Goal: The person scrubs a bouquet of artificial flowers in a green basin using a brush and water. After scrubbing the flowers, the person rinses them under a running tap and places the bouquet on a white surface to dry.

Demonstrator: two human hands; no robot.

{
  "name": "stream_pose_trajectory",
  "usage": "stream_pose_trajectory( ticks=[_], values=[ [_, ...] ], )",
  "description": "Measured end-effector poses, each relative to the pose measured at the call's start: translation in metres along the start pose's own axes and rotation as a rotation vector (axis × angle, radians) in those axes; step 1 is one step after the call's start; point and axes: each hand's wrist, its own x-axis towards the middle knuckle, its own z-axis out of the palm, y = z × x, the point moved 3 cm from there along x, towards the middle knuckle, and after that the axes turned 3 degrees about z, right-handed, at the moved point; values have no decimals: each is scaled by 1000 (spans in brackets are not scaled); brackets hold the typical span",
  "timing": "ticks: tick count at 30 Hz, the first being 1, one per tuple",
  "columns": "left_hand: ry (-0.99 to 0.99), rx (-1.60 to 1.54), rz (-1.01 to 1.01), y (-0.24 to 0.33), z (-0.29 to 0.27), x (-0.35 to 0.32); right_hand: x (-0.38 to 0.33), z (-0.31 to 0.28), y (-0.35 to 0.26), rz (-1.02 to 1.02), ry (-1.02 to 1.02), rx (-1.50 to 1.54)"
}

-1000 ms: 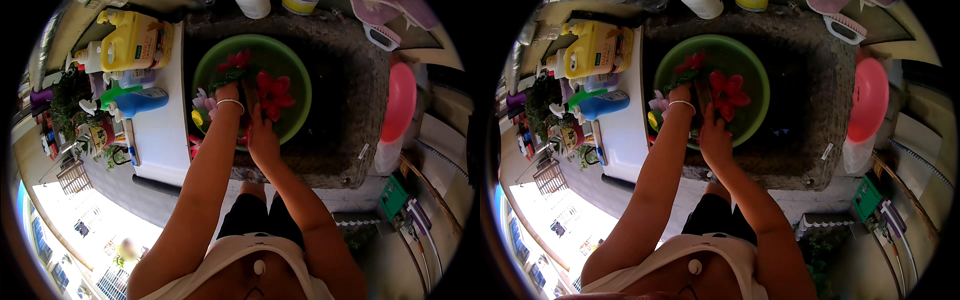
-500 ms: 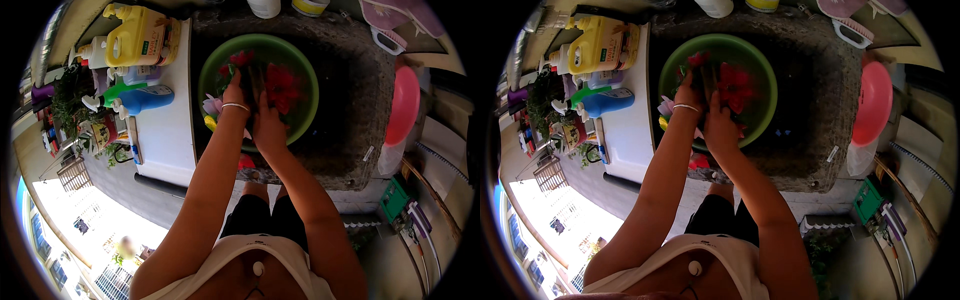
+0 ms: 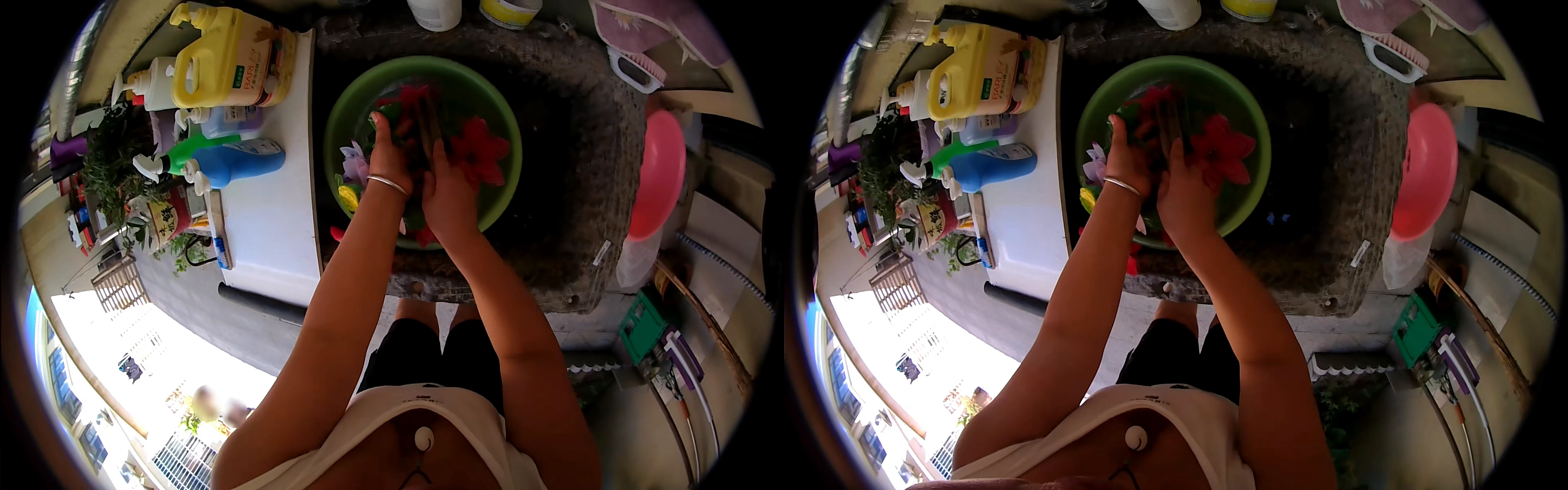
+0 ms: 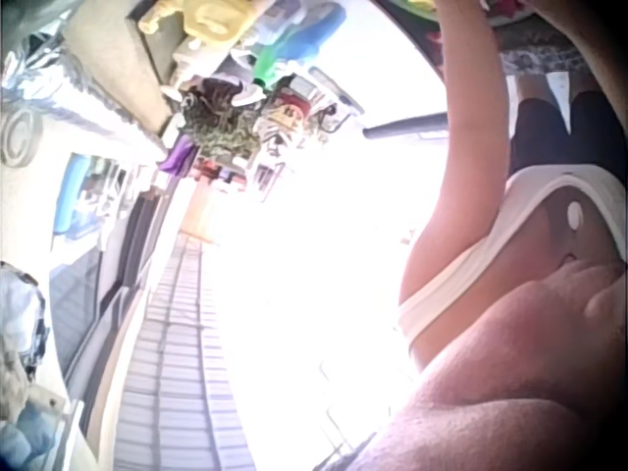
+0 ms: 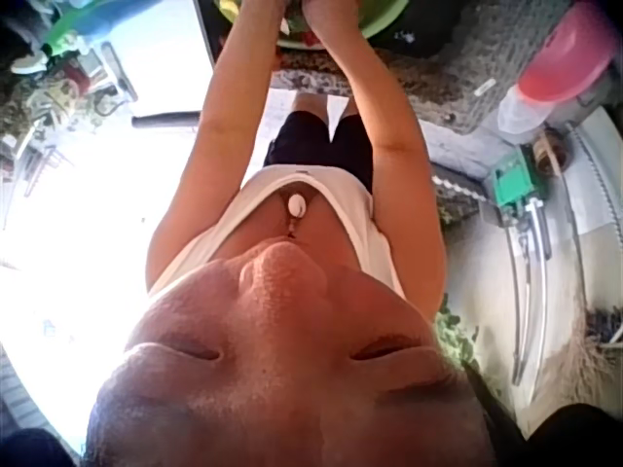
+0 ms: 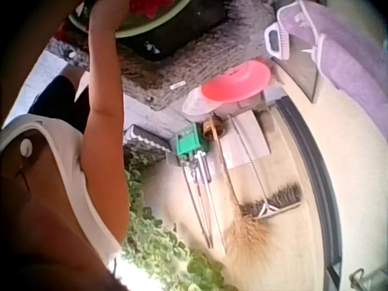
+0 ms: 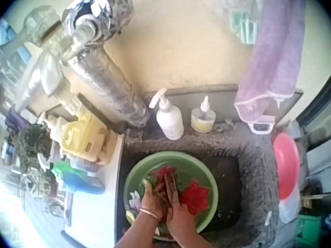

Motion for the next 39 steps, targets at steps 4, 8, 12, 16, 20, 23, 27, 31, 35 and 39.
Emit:
stream_pose_trajectory(
  ticks=[4, 8, 12, 16, 20, 23, 27, 31, 35, 39],
  values=[
    [-80, -140, 10, 2, -1, 3, -11, -3, 2, -21, 37, -4],
    [82, 156, 19, 4, -10, 0, 15, -29, 34, 111, 228, 313],
    [123, 213, 64, 4, -17, -1, 26, -34, 60, 281, 117, 426],
    [190, 287, 109, 2, -23, 3, 58, 4, 112, 386, -69, 446],
    [100, 255, 61, -2, -9, 3, 79, 44, 170, 436, -86, 609],
    [97, 136, 62, 6, -14, -9, 48, 16, 124, 360, -113, 605],
    [7, 184, 148, 4, -16, -7, -8, -48, 76, 182, 72, 453],
    [137, 196, 142, -6, -29, 12, -53, -51, 36, -32, 134, 368],
    [230, 223, 139, -14, -25, 14, -60, -19, 8, 34, -2, 105],
    [97, 256, 240, -30, -44, 34, -13, -13, 12, 125, -21, 129]
  ],
)
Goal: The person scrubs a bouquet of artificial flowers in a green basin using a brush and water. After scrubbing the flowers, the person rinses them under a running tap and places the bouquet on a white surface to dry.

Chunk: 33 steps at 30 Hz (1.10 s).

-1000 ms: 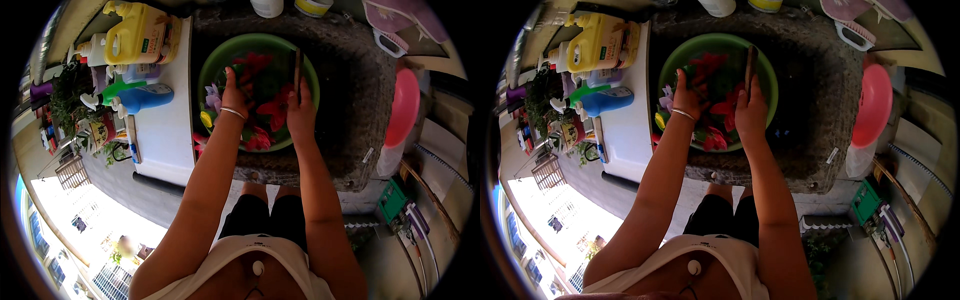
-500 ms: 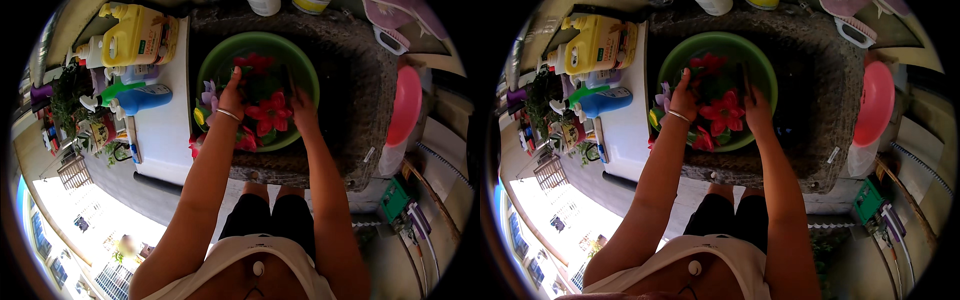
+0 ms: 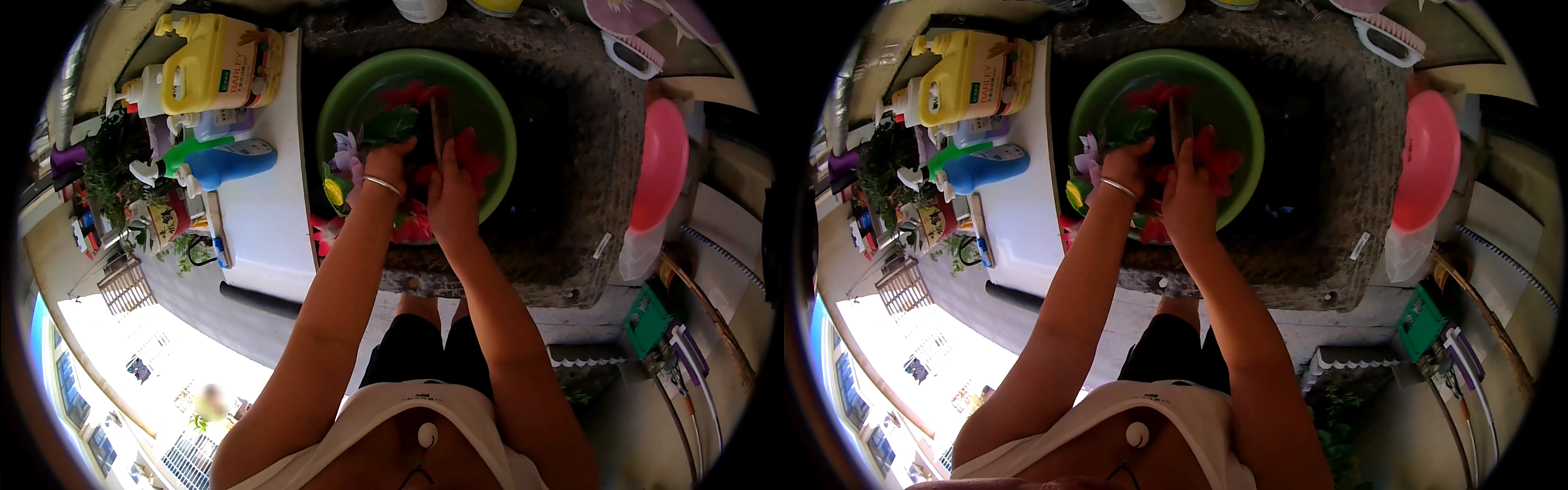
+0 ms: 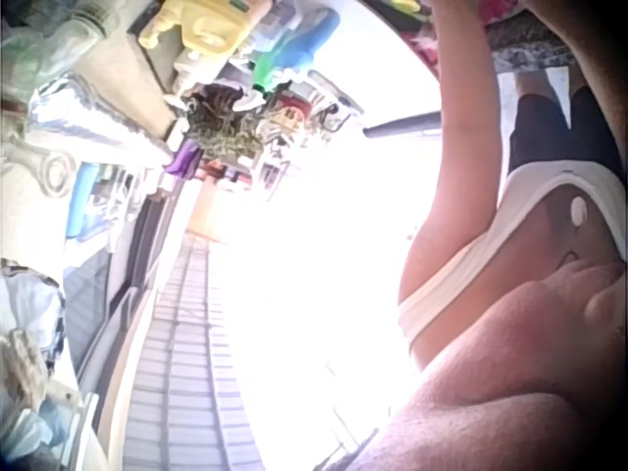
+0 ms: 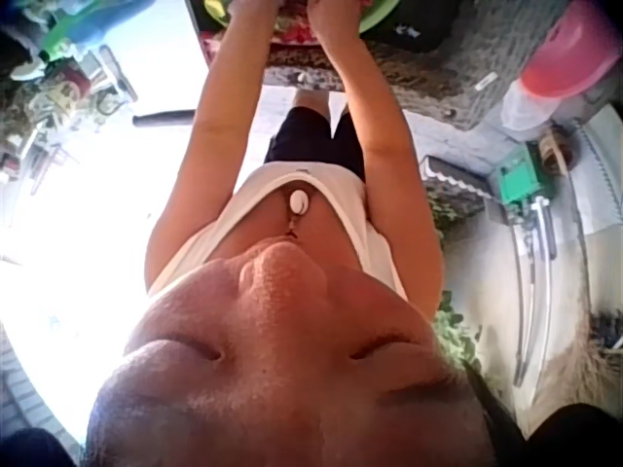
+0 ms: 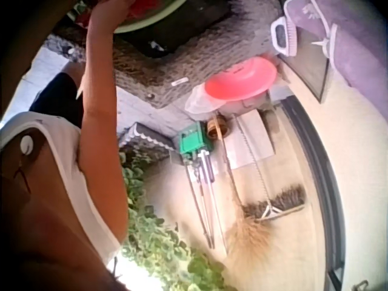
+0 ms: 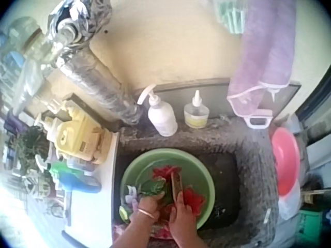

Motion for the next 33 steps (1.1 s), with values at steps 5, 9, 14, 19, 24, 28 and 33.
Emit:
stream_pose_trajectory(
  ticks=[5, 9, 14, 19, 24, 28, 33],
  values=[
    [124, -140, -113, 10, 7, -11, -42, 16, 13, -157, 115, -38],
    [126, -243, -62, 23, 22, -25, -13, 8, 17, 35, 15, -7],
    [87, -321, 10, 1, -9, 12, -52, 20, 17, -80, 77, 36],
    [207, -465, -38, 12, -3, 2, -29, 24, 16, -127, 29, 170],
    [116, -541, -99, 18, -2, -7, -58, 34, 12, -39, -44, 209],
    [173, -511, -76, 23, 7, -14, -21, 34, 19, -124, 127, 176],
    [14, -588, -280, 26, 0, -18, -62, 42, 17, -211, 39, -56]
  ],
)
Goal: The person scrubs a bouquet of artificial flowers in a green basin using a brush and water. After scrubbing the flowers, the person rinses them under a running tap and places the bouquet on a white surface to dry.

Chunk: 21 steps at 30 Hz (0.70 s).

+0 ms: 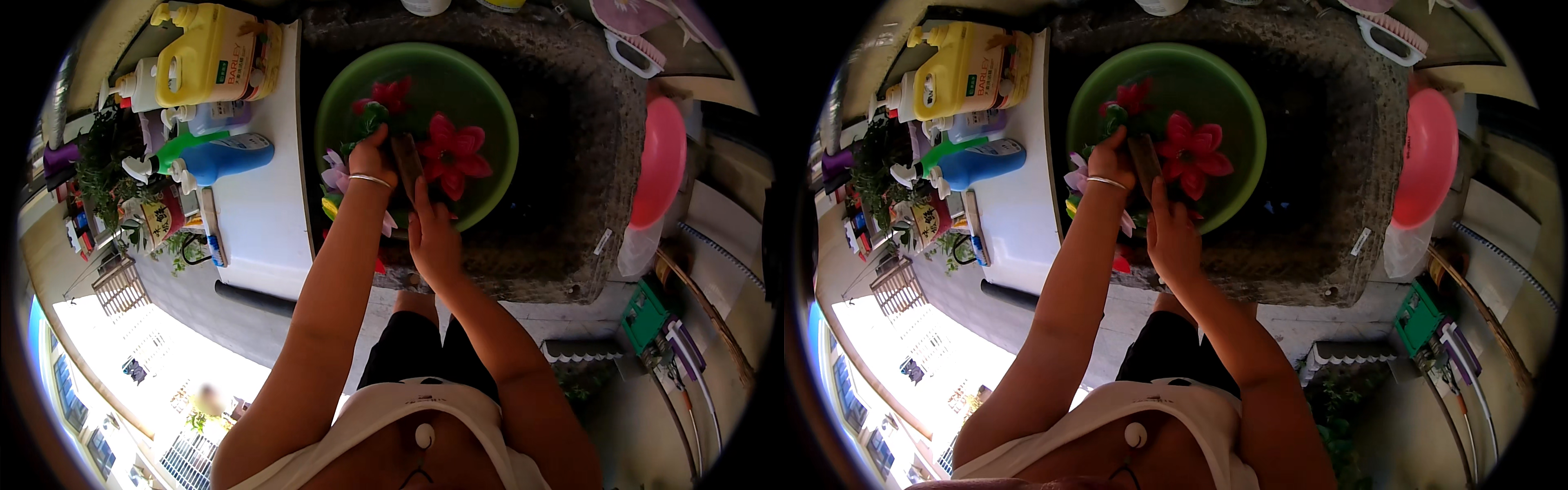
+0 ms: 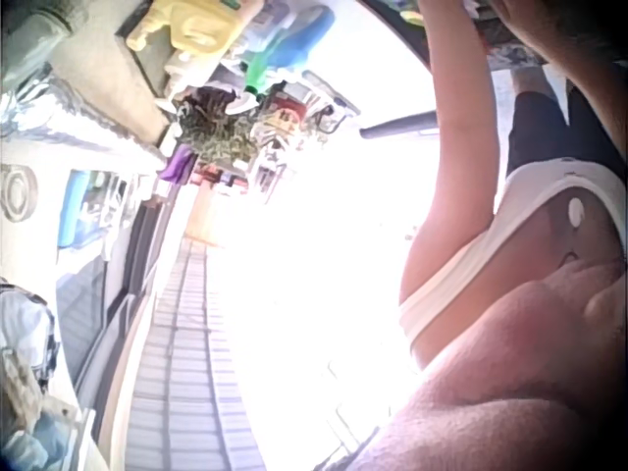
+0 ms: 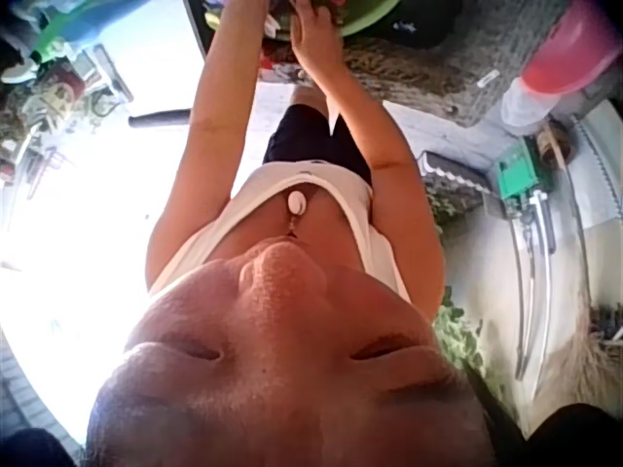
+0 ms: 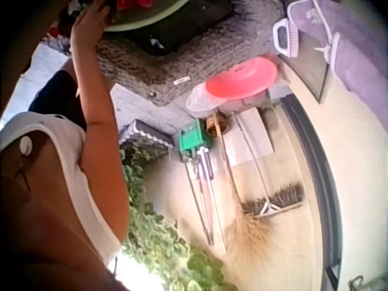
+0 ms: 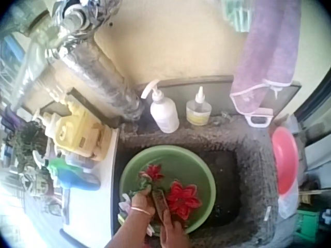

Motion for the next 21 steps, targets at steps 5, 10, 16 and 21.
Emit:
stream_pose_trajectory(
  ticks=[5, 10, 16, 21],
  values=[
    [-159, 31, 0, -14, 5, -4, 35, -12, -3, 95, -33, -14],
    [-196, 266, 238, -17, 0, -34, 0, -46, 20, 44, 44, 252],
    [-343, 832, 447, -22, 7, -102, 37, -86, 41, 139, 90, 389],
    [-290, 1287, 459, 28, 22, -138, 54, -99, 44, 307, -57, 362]
  ],
)
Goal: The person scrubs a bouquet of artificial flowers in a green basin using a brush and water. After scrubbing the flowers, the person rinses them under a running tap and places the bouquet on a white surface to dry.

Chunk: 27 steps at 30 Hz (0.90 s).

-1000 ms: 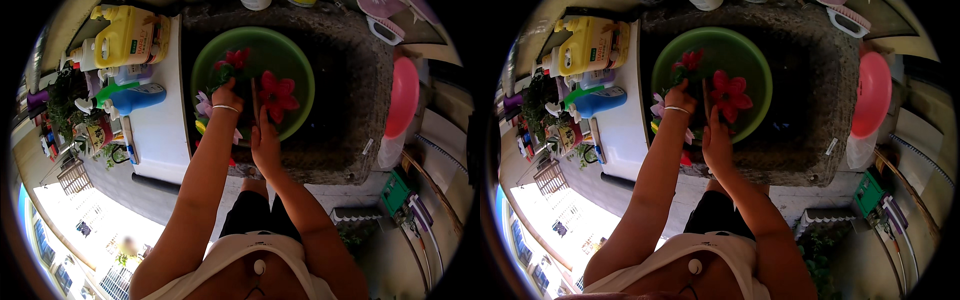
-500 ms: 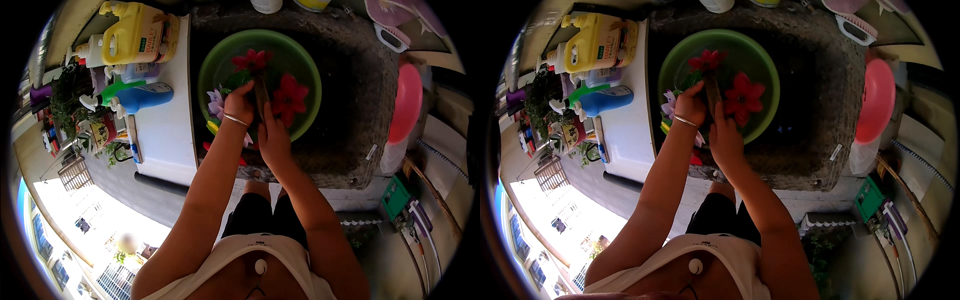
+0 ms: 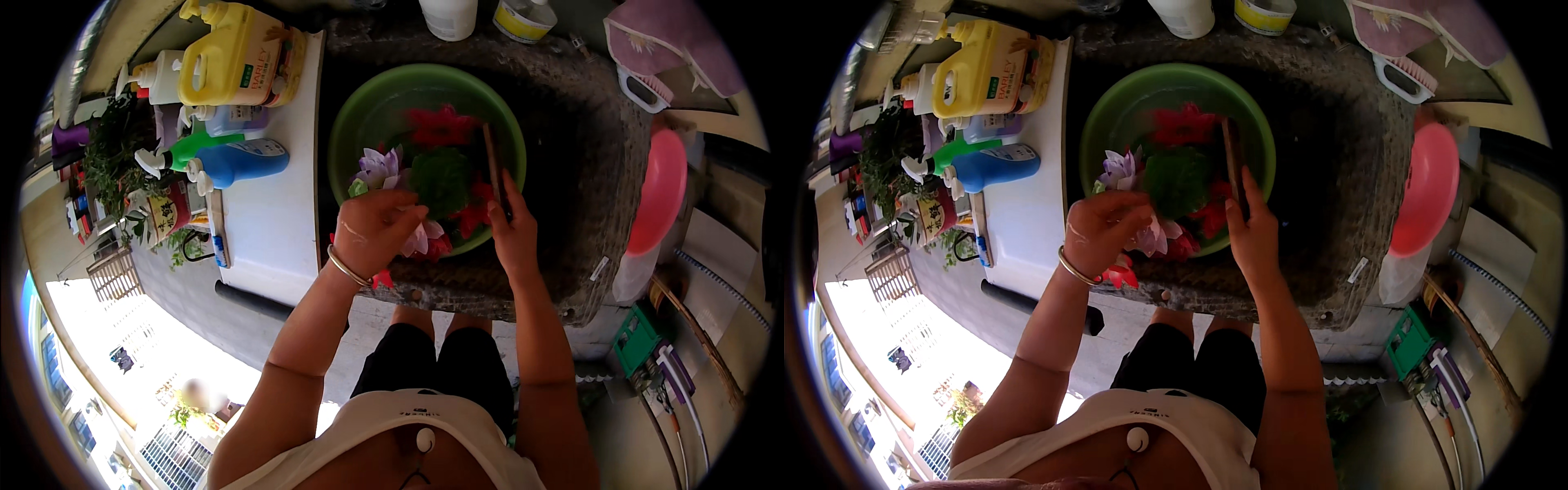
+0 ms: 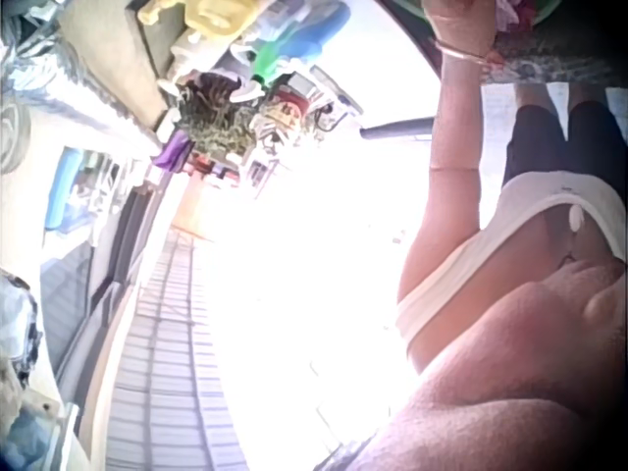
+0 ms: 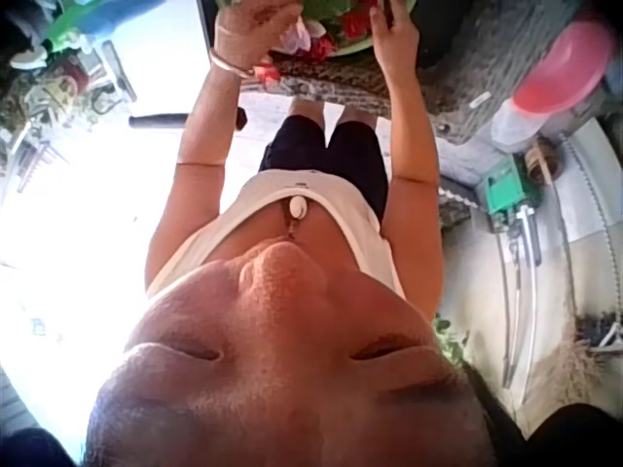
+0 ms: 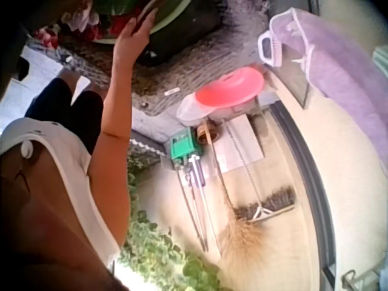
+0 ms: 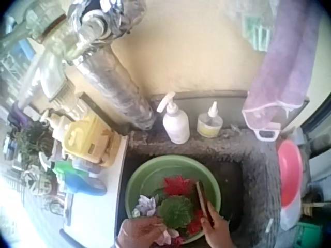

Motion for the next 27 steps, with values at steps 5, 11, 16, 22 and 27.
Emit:
stream_pose_trajectory(
  ticks=[5, 11, 16, 22, 27],
  values=[
    [258, 228, 250, -18, -70, 116, 42, 2, 23, 136, -61, 69],
    [-294, 27, -326, -73, -39, 213, 58, -6, -1, 322, -213, 146],
    [-528, -183, -481, -87, 2, 206, 63, -4, 14, 378, -251, 22],
    [-689, -142, -274, -71, 30, 194, 124, 11, 54, -31, -137, -485],
    [-623, 59, -318, -72, 33, 197, 124, 33, 45, -98, -395, -446]
  ],
)
